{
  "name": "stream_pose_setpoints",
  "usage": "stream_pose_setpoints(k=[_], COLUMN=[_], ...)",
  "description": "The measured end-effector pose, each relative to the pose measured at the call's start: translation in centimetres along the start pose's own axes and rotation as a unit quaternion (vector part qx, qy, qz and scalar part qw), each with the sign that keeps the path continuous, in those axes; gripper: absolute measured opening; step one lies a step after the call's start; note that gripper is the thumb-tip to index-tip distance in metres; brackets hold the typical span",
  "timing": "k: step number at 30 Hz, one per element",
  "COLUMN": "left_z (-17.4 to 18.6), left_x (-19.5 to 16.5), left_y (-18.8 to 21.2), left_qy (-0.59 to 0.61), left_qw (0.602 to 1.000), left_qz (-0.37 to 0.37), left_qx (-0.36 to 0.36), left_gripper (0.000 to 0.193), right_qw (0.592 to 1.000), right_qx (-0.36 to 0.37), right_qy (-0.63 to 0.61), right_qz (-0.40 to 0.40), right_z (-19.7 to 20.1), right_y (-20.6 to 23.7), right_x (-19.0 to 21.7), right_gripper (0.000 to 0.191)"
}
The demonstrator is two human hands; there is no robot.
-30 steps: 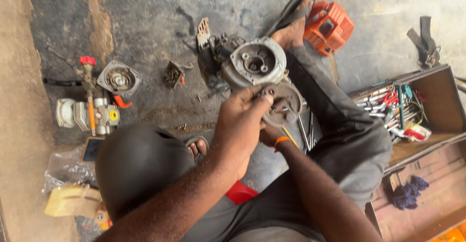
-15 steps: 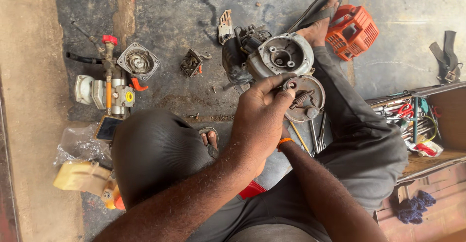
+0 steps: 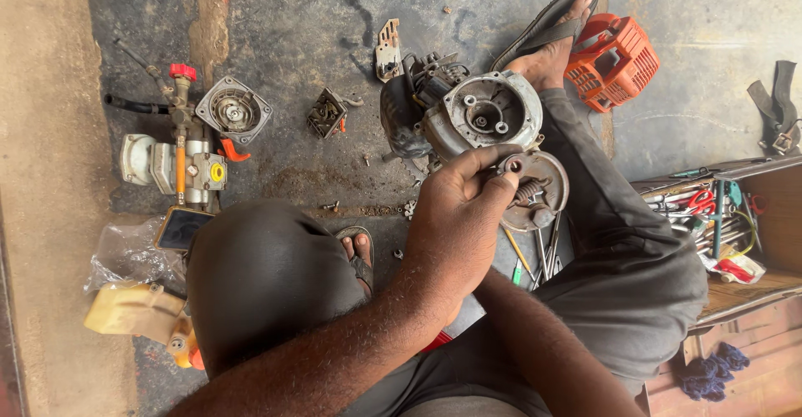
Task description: The person sits on a red stool and uses a wrench to loosen and remove bolts from a small engine block. After removing the bolts, the person detaches a circular metal cover and then inserts a spring-loaded valve assembly into the engine opening.
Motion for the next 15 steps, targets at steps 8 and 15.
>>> stream_pose_setpoints(k=[8,15], left_z=[0.4,0.2], left_x=[0.1,-0.3], left_y=[0.1,0.2], left_qy=[-0.002,-0.011], left_qw=[0.999,0.999], left_qz=[0.000,-0.005], left_qx=[-0.036,-0.033], left_gripper=[0.036,0.036], right_qw=[0.691,0.017], right_qx=[0.107,0.330], right_qy=[-0.665,-0.923], right_qz=[0.262,0.198], right_z=[-11.9,-20.9], right_y=[-7.0,-7.6], right_x=[8.6,9.4], right_gripper=[0.035,0.048])
Point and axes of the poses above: each hand's wrist, its own y-axis away from the middle knuckle, its own z-axis out of the back of the hand, x = y × z, the point moved 2 cm from there along -y, towards the middle knuckle, and after that the axes turned 12 degrees about -y, right-handed, at the moved point
